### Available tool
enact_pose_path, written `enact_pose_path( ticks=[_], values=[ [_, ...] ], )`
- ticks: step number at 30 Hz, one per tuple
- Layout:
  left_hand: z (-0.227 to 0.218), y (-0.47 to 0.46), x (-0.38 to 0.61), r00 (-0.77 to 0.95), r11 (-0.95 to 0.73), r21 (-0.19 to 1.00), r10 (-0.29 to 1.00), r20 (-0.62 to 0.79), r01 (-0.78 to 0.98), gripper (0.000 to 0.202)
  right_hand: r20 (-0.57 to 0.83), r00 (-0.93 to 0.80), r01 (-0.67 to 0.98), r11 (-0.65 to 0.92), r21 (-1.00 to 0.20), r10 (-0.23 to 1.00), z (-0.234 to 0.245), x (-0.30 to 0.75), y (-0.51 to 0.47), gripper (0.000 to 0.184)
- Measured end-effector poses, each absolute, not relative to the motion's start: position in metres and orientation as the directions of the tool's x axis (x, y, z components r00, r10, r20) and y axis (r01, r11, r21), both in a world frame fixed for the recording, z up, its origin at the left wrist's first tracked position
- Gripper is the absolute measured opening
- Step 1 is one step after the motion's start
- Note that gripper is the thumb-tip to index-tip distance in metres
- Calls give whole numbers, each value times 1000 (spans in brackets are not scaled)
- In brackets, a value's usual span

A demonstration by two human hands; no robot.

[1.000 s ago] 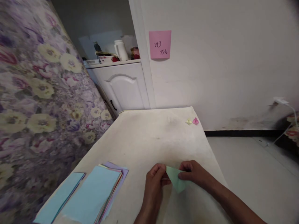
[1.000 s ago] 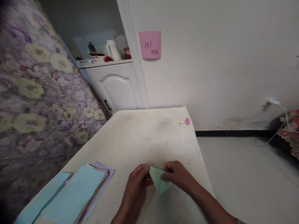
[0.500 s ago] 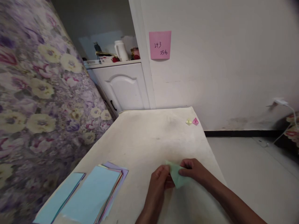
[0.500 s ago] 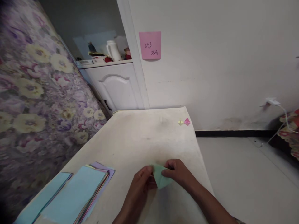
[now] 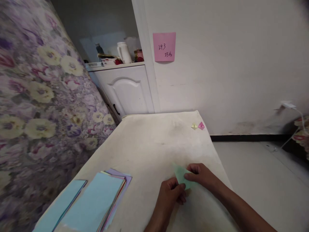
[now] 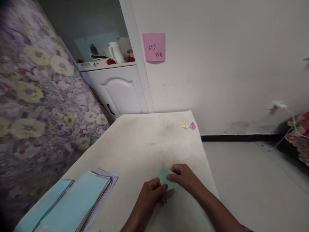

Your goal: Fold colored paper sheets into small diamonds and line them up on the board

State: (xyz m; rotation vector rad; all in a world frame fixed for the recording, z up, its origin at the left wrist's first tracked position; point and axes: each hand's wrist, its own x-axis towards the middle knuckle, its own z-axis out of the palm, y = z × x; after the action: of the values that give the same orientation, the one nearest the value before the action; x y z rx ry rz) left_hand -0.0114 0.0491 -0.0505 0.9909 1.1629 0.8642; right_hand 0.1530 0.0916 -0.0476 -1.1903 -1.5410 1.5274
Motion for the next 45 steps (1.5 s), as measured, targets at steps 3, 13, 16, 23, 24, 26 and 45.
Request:
enact_pose_path(
  ticks=[3, 13, 16, 23, 24, 26, 45],
  values=[
    [-49, 49, -11, 191, 337, 941, 926, -327, -21, 25, -157, -374, 160, -103, -982, 914, -49, 153, 92, 24],
    [-45, 48, -13, 193, 322, 946, 930, -312, -24, 19, -116, -296, 173, -66, -983, 948, -40, 156, 90, 25],
    [-46, 48, -12, 192, 317, 948, 932, -307, -20, 19, -121, -297, 171, -72, -983, 947, -42, 157, 91, 23],
    [-49, 48, -17, 216, 331, 944, 921, -325, 6, 17, -159, -284, 157, -117, -981, 946, -43, 160, 96, 26],
    [-49, 49, -18, 229, 336, 942, 916, -328, 6, 16, -165, -277, 154, -126, -980, 947, -42, 161, 96, 26],
    [-48, 49, -20, 255, 336, 942, 910, -327, 8, 17, -177, -271, 140, -143, -980, 946, -40, 163, 96, 26],
    [-59, 51, -19, 229, 286, 952, 939, -257, -106, 21, -97, -366, 231, -10, -973, 926, -38, 148, 82, 9]
  ],
)
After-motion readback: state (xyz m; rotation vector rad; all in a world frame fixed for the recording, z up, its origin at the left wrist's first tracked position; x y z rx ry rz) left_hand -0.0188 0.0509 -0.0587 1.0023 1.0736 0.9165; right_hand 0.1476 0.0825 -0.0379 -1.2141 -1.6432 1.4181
